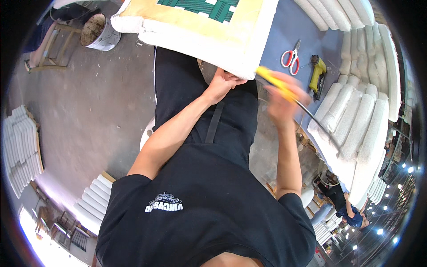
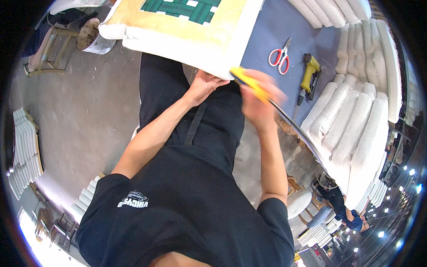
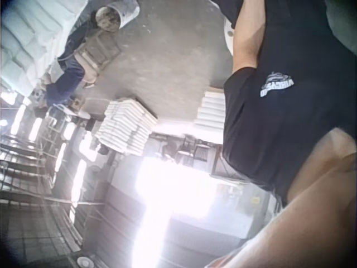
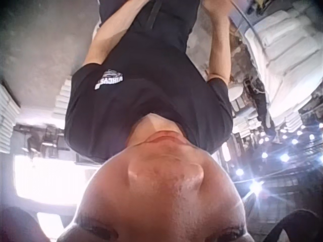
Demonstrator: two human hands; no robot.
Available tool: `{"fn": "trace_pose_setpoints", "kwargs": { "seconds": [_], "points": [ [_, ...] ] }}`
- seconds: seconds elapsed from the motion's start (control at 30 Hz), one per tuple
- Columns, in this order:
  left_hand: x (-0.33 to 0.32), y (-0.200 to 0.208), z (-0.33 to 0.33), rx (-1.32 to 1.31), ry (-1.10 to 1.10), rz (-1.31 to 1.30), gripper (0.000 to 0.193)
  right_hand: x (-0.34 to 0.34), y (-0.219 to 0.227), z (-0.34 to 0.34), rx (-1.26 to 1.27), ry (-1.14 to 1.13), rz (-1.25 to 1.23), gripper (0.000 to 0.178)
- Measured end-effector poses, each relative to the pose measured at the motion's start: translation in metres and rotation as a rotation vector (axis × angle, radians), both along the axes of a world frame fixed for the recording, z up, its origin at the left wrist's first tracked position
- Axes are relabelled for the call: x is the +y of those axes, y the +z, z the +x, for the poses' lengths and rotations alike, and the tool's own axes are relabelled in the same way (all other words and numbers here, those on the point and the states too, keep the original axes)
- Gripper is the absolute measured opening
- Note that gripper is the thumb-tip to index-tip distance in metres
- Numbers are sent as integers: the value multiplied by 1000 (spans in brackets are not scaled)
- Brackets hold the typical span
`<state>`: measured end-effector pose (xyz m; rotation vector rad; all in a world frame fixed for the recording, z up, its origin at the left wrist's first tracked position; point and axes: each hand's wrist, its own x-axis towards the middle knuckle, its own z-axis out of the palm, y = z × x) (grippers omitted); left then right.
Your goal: The person wraps white fabric around a cushion, folds and tucks the edges, and secures the fabric using a staple gun. They trim excess fabric with scissors and repeat the process on multiple cushions, stacking finished units on the table.
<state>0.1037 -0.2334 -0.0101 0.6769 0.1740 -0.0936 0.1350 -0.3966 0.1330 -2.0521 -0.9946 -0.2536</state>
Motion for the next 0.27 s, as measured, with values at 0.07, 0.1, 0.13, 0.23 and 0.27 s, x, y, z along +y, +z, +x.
{"fn": "trace_pose_setpoints", "kwargs": {
  "seconds": [0.07, 0.1, 0.13, 0.23, 0.27],
  "points": [
    [-2, 5, 0, 64, -11, -14, 81, 0, -7, 7, 97, 0, -342, 28],
    [-4, 8, -1, 96, -18, -22, 79, -7, -5, 7, 90, -12, -141, 28],
    [-3, 10, -3, 102, 40, 4, 77, 0, 4, 8, 91, 0, 83, 29],
    [11, -5, -5, -61, 3, -31, 74, 18, 34, 3, -162, 72, 517, 29],
    [7, -6, -1, -12, -49, -67, 72, 11, 6, 3, -195, 19, 339, 34]
  ]
}}
